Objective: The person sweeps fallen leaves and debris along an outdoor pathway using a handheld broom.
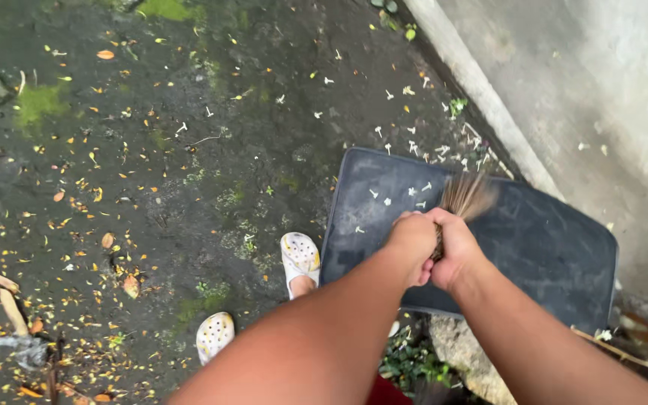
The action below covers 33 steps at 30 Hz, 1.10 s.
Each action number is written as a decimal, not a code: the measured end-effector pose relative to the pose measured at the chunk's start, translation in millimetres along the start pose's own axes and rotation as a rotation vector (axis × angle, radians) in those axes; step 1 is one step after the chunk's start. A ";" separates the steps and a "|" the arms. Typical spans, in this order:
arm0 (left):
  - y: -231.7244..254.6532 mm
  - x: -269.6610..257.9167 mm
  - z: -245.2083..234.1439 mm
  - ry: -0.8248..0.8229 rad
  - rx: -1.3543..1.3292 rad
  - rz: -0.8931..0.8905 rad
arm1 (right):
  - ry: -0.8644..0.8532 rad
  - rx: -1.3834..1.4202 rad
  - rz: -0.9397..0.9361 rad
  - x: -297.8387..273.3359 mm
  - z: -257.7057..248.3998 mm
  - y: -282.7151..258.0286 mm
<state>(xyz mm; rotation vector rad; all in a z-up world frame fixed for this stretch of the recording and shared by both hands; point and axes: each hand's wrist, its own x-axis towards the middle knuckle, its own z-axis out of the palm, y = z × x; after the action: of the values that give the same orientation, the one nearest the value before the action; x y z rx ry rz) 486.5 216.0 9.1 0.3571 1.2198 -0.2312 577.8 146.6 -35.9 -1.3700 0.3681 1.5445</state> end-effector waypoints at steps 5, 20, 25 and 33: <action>-77.8 1.5 14.2 0.523 -0.716 0.585 | 0.203 -0.305 0.210 -37.9 57.8 24.1; -28.9 15.2 66.3 -0.121 -0.074 0.187 | 0.188 -0.095 -0.039 -25.0 -68.1 -44.4; -4.2 53.7 70.6 -0.045 -0.225 0.209 | 0.149 -0.056 0.144 8.8 -46.0 -61.9; -58.8 -33.2 50.1 0.358 -0.764 0.095 | 0.023 -0.556 0.208 -75.1 36.4 -34.6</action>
<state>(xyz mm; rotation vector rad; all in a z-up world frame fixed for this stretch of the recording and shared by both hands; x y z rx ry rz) 498.0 141.8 47.0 -0.2214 1.5368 0.3976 574.6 155.1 54.0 -1.8185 0.0929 1.8923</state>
